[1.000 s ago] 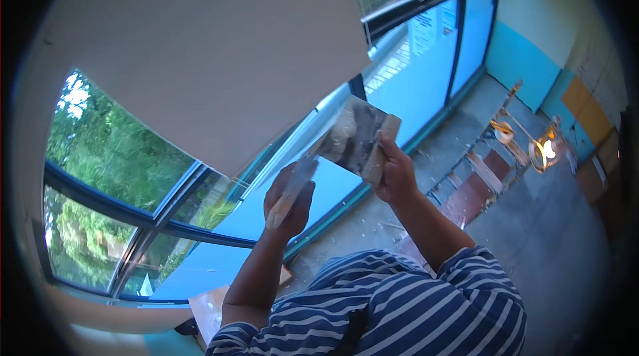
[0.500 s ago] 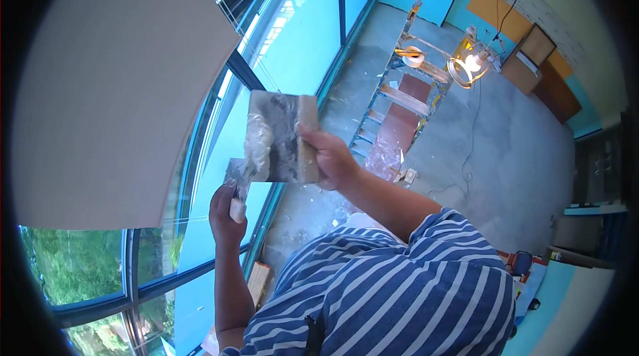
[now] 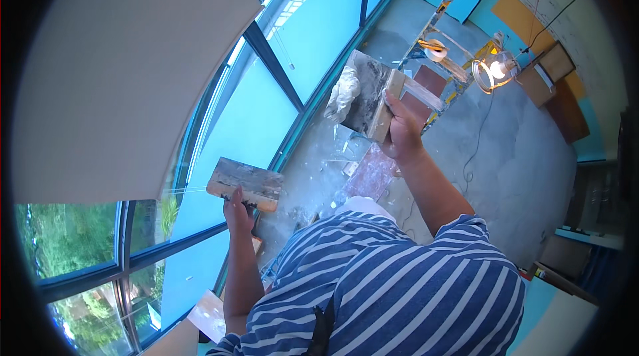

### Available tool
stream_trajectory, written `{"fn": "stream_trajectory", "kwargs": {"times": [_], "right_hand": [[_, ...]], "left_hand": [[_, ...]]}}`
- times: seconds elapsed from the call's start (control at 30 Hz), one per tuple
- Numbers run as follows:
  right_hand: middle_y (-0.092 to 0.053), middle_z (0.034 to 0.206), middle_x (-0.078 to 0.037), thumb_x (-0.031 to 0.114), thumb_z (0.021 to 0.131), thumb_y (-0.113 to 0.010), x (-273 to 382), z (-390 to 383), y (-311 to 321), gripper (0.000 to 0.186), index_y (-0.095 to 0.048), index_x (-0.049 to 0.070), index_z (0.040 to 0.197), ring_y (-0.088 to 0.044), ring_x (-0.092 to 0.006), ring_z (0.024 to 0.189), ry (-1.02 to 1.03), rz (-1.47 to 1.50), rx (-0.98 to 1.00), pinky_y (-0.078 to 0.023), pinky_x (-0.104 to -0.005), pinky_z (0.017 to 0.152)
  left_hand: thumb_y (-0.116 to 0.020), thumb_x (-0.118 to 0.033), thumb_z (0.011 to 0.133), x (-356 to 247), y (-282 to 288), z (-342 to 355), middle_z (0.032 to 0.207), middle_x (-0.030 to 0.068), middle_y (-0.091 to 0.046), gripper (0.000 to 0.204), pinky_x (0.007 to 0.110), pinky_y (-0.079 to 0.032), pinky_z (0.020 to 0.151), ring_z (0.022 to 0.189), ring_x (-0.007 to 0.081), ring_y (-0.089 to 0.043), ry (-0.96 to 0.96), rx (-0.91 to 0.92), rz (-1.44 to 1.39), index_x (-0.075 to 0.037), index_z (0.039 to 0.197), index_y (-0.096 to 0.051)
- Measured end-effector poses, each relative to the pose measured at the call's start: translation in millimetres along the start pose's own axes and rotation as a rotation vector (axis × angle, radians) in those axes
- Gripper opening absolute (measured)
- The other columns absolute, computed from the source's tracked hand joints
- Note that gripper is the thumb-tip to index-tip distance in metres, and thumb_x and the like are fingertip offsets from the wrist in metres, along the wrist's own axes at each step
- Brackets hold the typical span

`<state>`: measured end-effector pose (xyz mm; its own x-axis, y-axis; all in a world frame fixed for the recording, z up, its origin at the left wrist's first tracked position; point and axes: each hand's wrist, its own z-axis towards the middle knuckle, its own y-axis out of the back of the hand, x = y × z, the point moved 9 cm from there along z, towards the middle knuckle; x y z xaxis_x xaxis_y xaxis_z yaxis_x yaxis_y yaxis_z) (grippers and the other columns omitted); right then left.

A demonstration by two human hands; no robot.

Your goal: The person scoops plaster compound from a wooden board using putty knives and applies it across the ceiling, smoothing it out with the blades.

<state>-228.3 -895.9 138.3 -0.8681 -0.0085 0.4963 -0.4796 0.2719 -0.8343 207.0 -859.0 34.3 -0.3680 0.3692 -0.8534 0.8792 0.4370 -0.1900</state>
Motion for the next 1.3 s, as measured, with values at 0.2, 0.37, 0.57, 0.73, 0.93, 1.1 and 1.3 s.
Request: {"fn": "stream_trajectory", "kwargs": {"times": [0.2, 0.37, 0.57, 0.73, 0.93, 1.1, 1.3], "right_hand": [[-0.06, 0.118, -0.013, 0.027, 0.1, -0.048, 0, -4, -9, 0.039, -0.044, 0.003, 0.13, -0.062, -0.0251, 0.107, -0.004, -0.038, 0.034, -0.05, -0.0405, 0.095], [-0.061, 0.116, -0.013, 0.027, 0.1, -0.047, -2, -22, -25, 0.038, -0.047, 0.002, 0.129, -0.063, -0.0252, 0.107, 0.015, -0.051, 0.031, -0.05, -0.0401, 0.096], [-0.056, 0.125, -0.012, 0.021, 0.1, -0.047, -39, -25, -39, 0.039, -0.042, 0.003, 0.134, -0.056, -0.0248, 0.117, 0.012, -0.006, 0.069, -0.043, -0.0434, 0.104], [-0.052, 0.132, -0.01, 0.008, 0.095, -0.046, -72, -18, -94, 0.042, -0.04, 0.007, 0.137, -0.05, -0.0266, 0.124, -0.06, 0.058, 0.29, -0.038, -0.0454, 0.108], [-0.05, 0.136, -0.015, -0.001, 0.088, -0.048, -89, 4, -137, 0.047, -0.043, 0.007, 0.134, -0.045, -0.0314, 0.13, 0.089, -0.15, 0.545, -0.031, -0.0519, 0.111], [-0.061, 0.119, -0.018, 0.011, 0.087, -0.064, -56, -29, -216, 0.023, -0.053, 0.009, 0.107, -0.054, -0.0343, 0.119, 0.715, -0.609, 1.224, -0.032, -0.0545, 0.107], [-0.064, 0.113, -0.016, 0.015, 0.075, -0.073, -42, 18, -210, 0.031, -0.055, 0.008, 0.1, -0.058, -0.0356, 0.103, 0.781, -0.86, 1.462, -0.035, -0.053, 0.105]], "left_hand": [[-0.062, -0.016, 0.088, 13, 29, 4, 0.114, 0.0102, -0.059, 0.044, 0.037, -0.051, 0.08, 0.101, 0.0238, -0.06, 0.042, -0.024, -0.029, 0.0, 0.128, -0.05], [-0.061, -0.015, 0.088, 26, 58, 5, 0.113, 0.0111, -0.059, 0.044, 0.041, -0.052, 0.084, 0.102, 0.0263, -0.06, 0.095, -0.046, -0.119, 0.0, 0.128, -0.049], [-0.049, -0.018, 0.088, 32, 30, -11, 0.118, 0.0149, -0.058, 0.042, 0.052, -0.047, 0.096, 0.108, 0.0337, -0.059, 0.195, 0.224, -0.54, -0.001, 0.127, -0.047], [-0.047, -0.021, 0.085, -24, -52, -65, 0.114, 0.0156, -0.065, 0.042, 0.048, -0.05, 0.094, 0.103, 0.0332, -0.065, 0.283, 0.408, -0.637, -0.004, 0.122, -0.055], [-0.045, -0.022, 0.086, -68, -120, -89, 0.124, 0.0192, -0.059, 0.049, 0.053, -0.047, 0.099, 0.11, 0.0359, -0.061, 0.274, 0.676, -0.901, -0.001, 0.13, -0.049], [-0.045, -0.024, 0.087, -97, -150, -96, 0.124, 0.0201, -0.059, 0.051, 0.052, -0.045, 0.101, 0.111, 0.0371, -0.061, 0.15, 0.765, -1.058, 0.0, 0.132, -0.047], [-0.047, -0.025, 0.086, -90, -163, -76, 0.117, 0.0199, -0.061, 0.05, 0.053, -0.049, 0.096, 0.104, 0.0375, -0.063, 0.005, 0.521, -0.962, 0.0, 0.13, -0.049]]}}
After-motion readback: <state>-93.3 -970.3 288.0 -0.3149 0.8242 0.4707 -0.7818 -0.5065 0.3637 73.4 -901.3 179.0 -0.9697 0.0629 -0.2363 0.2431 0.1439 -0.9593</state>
